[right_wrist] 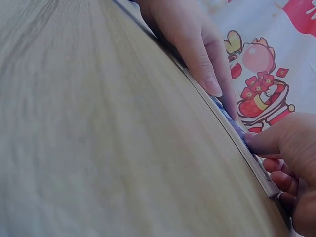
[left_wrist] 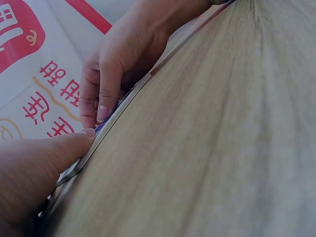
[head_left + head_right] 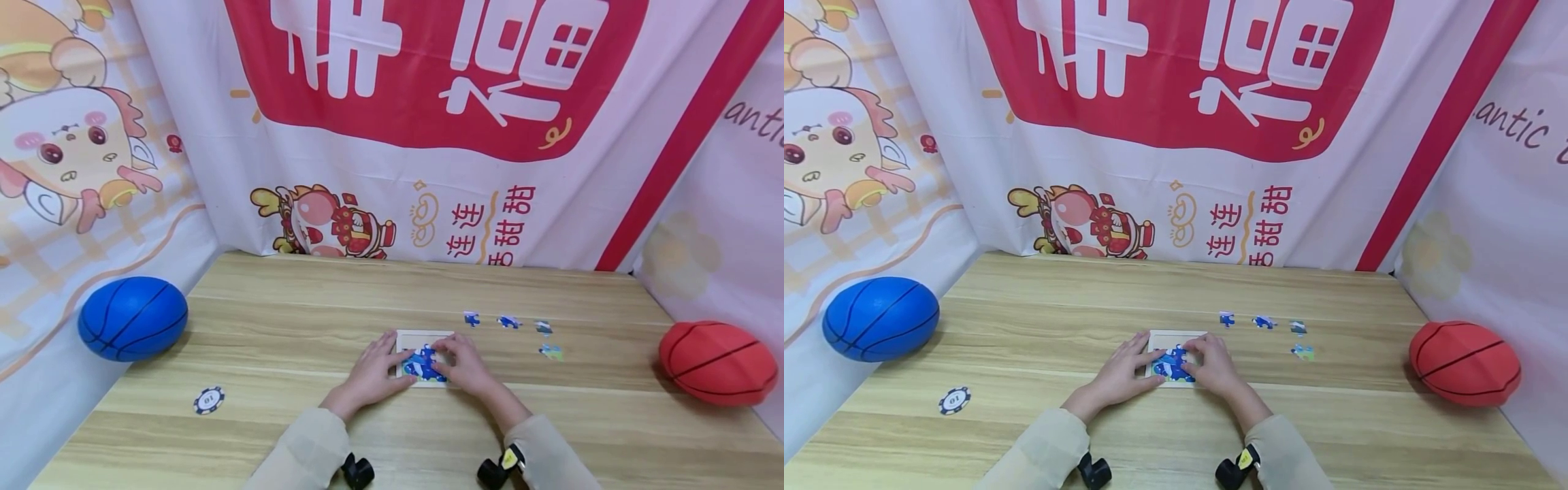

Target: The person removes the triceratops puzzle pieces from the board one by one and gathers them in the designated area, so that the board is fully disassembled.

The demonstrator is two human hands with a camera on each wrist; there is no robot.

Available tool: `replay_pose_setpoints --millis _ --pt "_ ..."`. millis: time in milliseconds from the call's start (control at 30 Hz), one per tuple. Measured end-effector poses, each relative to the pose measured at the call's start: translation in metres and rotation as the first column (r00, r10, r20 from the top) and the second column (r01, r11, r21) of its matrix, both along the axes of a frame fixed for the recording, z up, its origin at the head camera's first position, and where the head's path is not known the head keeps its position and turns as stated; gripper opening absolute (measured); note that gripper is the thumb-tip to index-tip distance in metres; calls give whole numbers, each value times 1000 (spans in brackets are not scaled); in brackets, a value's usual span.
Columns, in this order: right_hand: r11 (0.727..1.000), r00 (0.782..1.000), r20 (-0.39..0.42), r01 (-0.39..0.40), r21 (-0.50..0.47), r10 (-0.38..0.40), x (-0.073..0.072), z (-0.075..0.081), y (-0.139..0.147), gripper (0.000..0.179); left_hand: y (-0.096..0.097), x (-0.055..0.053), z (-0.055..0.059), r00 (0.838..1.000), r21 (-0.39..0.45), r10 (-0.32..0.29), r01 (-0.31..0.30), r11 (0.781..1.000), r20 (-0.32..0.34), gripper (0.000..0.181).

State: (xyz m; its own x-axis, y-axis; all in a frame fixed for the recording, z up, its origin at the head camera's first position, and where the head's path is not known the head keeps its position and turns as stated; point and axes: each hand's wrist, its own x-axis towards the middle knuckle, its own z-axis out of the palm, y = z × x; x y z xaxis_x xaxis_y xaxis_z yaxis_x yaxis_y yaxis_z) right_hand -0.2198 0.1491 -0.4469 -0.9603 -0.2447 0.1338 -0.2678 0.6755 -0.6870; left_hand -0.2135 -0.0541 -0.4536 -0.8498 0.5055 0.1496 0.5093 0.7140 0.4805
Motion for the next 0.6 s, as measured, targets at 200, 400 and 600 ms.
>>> replay_pose_setpoints --millis 200,400,600 --pt "1000 1000 -19 6 -5 -6 -1 -4 0 24 0 -1 0 1000 -2 -5 5 1000 -2 55" --pt "1000 999 -36 13 11 -13 -1 -4 -2 23 0 -1 1 1000 1 -1 1 1000 0 54" --pt "1000 1000 -17 19 -19 -20 1 -2 -4 23 1 -1 1 1000 2 -2 2 1000 0 54"
